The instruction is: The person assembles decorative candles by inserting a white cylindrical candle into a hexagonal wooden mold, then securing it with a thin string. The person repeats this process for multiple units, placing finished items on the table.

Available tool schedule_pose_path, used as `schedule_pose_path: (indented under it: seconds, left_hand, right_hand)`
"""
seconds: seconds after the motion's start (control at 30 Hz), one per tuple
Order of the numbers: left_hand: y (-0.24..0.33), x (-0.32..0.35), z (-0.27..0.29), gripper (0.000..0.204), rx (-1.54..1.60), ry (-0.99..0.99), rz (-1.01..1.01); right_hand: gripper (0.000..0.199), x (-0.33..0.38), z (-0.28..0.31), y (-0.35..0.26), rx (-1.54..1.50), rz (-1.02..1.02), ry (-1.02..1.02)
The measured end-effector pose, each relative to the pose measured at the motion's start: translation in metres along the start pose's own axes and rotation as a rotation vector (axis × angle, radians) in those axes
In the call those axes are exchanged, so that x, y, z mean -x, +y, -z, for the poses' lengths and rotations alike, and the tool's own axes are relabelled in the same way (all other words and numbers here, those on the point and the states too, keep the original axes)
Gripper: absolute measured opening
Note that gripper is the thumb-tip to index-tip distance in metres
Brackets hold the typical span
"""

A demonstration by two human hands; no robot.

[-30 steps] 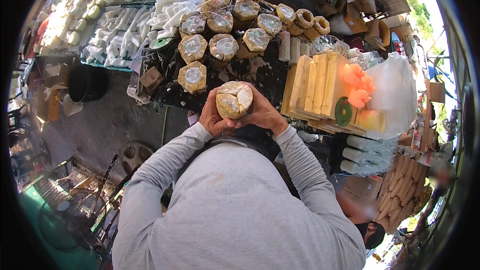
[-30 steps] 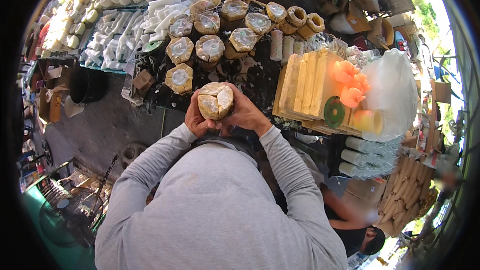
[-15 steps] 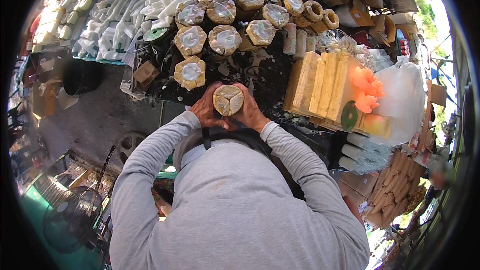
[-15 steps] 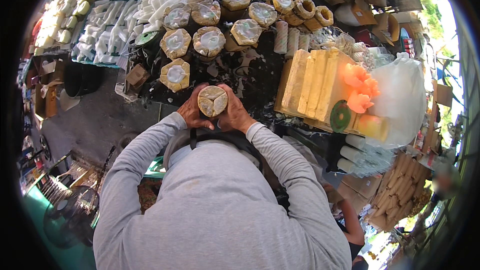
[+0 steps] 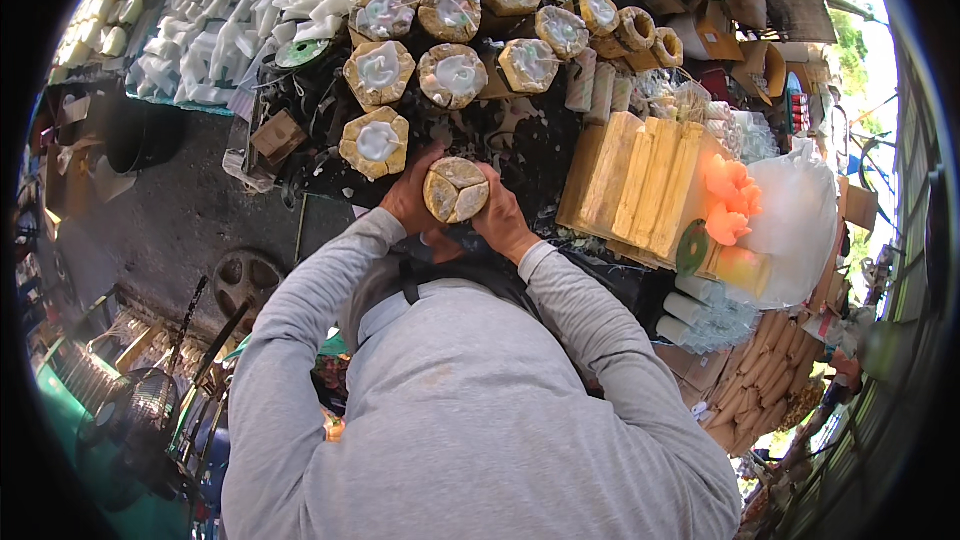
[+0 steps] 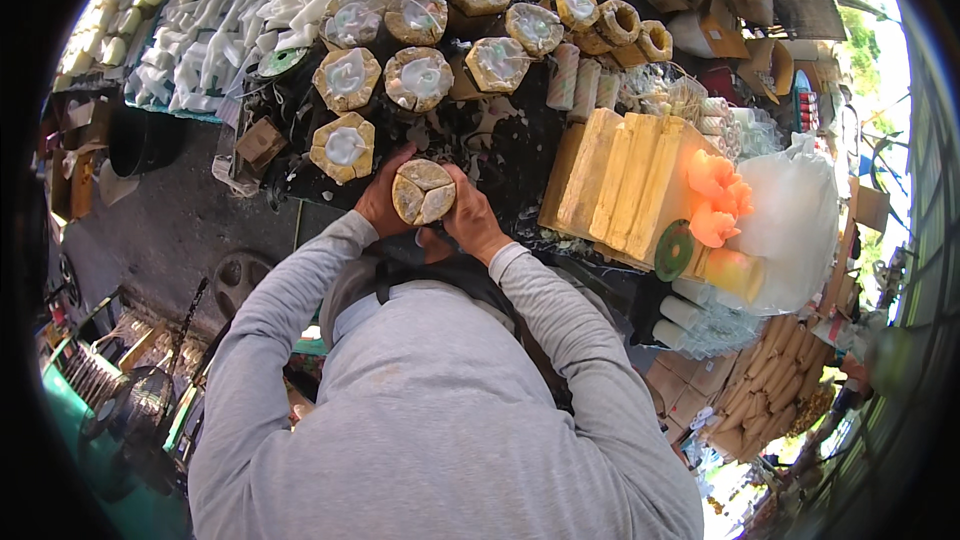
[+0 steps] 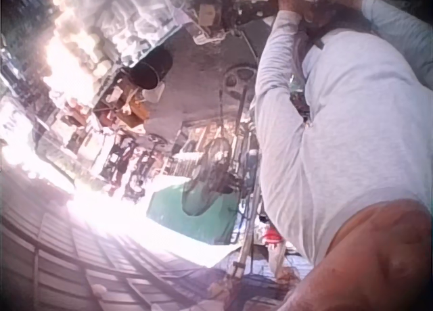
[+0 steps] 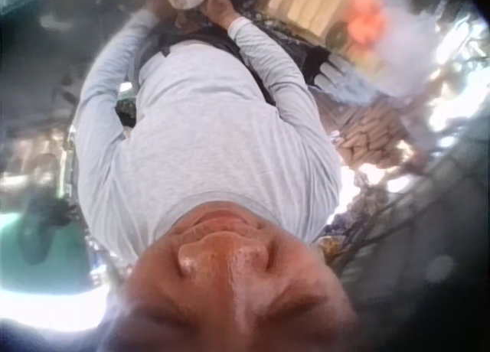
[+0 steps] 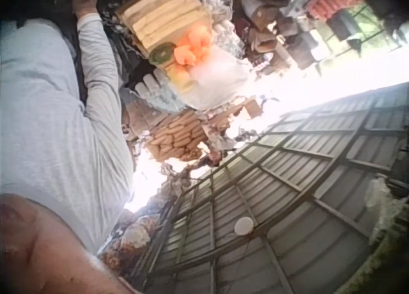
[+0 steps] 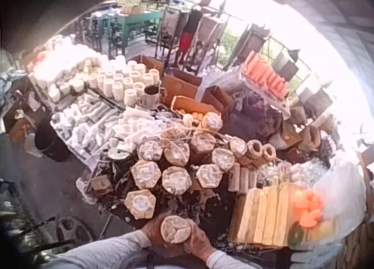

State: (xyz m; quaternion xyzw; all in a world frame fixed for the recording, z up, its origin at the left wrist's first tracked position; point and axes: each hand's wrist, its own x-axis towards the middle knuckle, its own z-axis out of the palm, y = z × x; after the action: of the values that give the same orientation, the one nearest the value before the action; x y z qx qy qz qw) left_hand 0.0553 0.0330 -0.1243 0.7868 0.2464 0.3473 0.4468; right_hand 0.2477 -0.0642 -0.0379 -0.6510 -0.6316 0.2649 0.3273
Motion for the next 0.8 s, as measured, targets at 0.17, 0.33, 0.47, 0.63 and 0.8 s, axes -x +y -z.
schedule_pose_path:
  seconds: [0.17,0.33,0.47,0.63,0.8]
  left_hand:
    - [0.010,0.000,-0.007,0.118,0.082,0.019,0.156]
    - [0.009,-0.001,-0.003,0.119,0.097,-0.024,0.187]
    - [0.012,-0.004,-0.002,0.117,0.124,-0.041,0.279]
    - [0.013,-0.005,-0.002,0.116,0.130,-0.052,0.295]
    - [0.012,-0.005,0.001,0.115,0.174,-0.062,0.312]
  right_hand:
    - [0.069,0.000,-0.003,0.005,-0.027,-0.057,-0.015]
    - [0.061,-0.005,0.002,0.005,0.020,0.020,0.013]
    - [0.056,-0.008,0.034,0.019,0.142,-0.020,-0.210]
    - [0.024,-0.030,0.046,0.059,0.422,-0.055,0.152]
    - [0.023,-0.043,0.037,0.068,0.431,-0.054,0.155]
